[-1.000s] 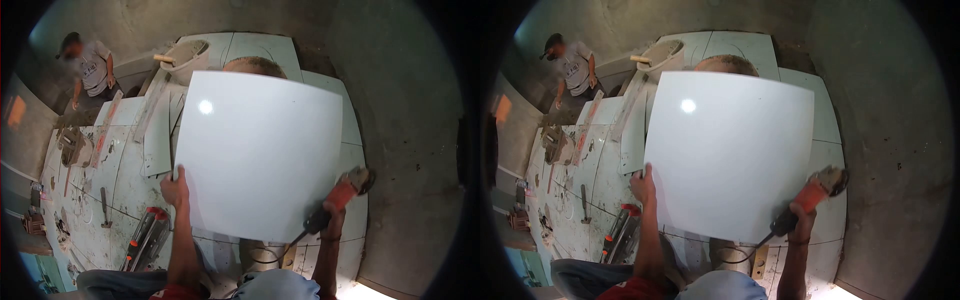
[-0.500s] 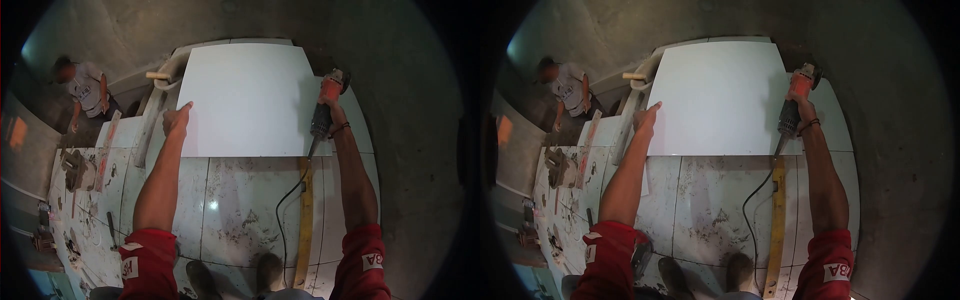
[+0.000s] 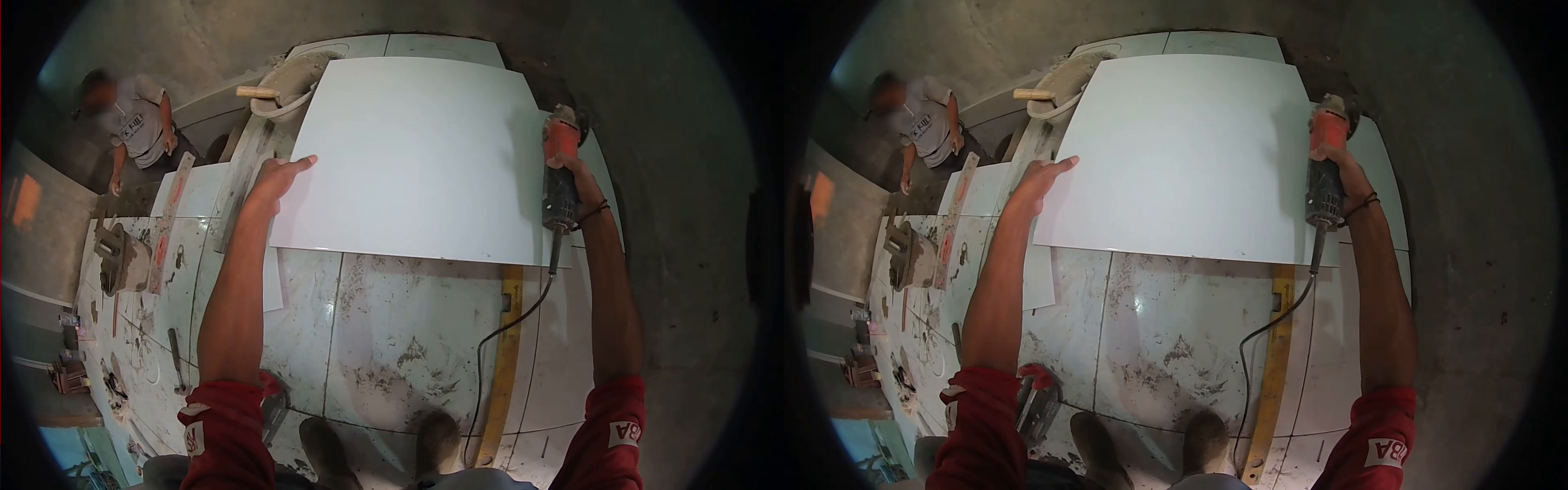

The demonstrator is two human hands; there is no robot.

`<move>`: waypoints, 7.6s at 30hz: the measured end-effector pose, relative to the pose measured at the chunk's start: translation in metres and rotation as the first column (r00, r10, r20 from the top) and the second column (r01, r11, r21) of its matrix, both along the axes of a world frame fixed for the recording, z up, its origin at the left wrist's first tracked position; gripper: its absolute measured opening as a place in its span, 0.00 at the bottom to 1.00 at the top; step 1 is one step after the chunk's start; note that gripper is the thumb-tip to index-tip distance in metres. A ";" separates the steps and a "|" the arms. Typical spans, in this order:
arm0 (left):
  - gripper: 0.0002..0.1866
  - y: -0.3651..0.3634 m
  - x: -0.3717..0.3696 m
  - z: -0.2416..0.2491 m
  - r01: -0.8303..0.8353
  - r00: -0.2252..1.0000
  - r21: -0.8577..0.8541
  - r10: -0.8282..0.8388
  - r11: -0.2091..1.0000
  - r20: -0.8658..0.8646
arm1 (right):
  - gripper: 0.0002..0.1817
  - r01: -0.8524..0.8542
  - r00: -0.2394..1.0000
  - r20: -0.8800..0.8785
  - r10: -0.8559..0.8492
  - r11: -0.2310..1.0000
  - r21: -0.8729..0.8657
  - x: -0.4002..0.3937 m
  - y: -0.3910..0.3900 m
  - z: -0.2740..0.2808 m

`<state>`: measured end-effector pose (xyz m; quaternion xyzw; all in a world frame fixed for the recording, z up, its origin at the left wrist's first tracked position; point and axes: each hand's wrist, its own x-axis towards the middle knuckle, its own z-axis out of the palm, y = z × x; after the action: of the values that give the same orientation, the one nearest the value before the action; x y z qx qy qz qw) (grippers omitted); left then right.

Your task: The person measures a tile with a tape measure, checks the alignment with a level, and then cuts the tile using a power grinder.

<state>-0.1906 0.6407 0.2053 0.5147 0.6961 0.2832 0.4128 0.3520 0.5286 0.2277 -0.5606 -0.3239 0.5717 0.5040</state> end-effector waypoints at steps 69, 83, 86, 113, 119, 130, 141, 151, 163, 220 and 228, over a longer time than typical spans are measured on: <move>0.28 -0.363 0.113 -0.212 -0.056 0.119 0.034 -0.027 0.998 0.993 | 0.21 0.271 0.952 -0.117 -0.285 0.955 -0.124 -0.056 -0.221 0.016; 0.39 -0.256 -0.035 0.021 0.015 0.952 -0.166 0.037 0.986 0.305 | 0.21 0.274 0.953 -0.117 -0.280 0.960 -0.059 -0.075 -0.234 -0.004; 0.31 -0.260 -0.018 0.018 -0.129 0.992 -0.010 0.129 0.992 -0.004 | 0.21 0.309 0.945 -0.112 -0.309 0.951 -0.013 -0.081 -0.242 -0.005; 0.33 -0.194 -0.029 0.039 -0.037 0.995 -0.355 0.068 0.934 0.077 | 0.22 0.340 0.940 0.136 -0.312 0.829 -0.444 -0.057 -0.300 0.135; 0.39 -0.181 -0.027 0.023 -0.095 0.970 -0.475 0.187 0.875 0.152 | 0.26 0.360 0.933 0.175 -0.316 0.779 -0.513 -0.064 -0.337 0.191; 0.38 -0.184 -0.008 0.052 -0.103 0.975 -0.443 0.179 0.890 0.134 | 0.31 0.369 0.903 0.389 -0.182 0.793 -0.485 -0.108 -0.312 0.192; 0.51 -0.179 0.011 0.073 -0.115 0.989 -0.393 0.142 0.912 0.042 | 0.35 0.333 0.859 0.512 0.032 0.724 -0.604 -0.134 -0.250 0.203; 0.27 -0.192 0.027 0.089 0.000 0.994 -0.208 -0.022 0.978 -0.104 | 0.31 0.228 0.935 0.353 -0.020 0.797 -0.559 -0.114 -0.204 0.197; 0.38 -0.201 0.278 0.194 0.557 0.487 -0.673 0.465 0.487 0.739 | 0.27 0.051 0.828 -0.444 -0.342 0.835 -0.548 -0.112 -0.161 0.243; 0.67 0.105 0.281 0.082 0.590 0.217 -0.588 -0.810 0.553 -0.544 | 0.40 0.280 0.873 0.488 -0.004 0.823 -0.494 -0.032 0.026 0.076; 0.70 0.098 0.284 0.088 0.572 0.236 -0.583 -0.797 0.577 -0.556 | 0.44 0.241 0.890 0.456 0.014 0.834 -0.496 -0.031 0.026 0.064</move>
<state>0.0937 0.7385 0.2937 0.7751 0.5281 -0.2755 0.2107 0.3210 0.5546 0.2920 -0.8127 -0.2207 0.4652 0.2728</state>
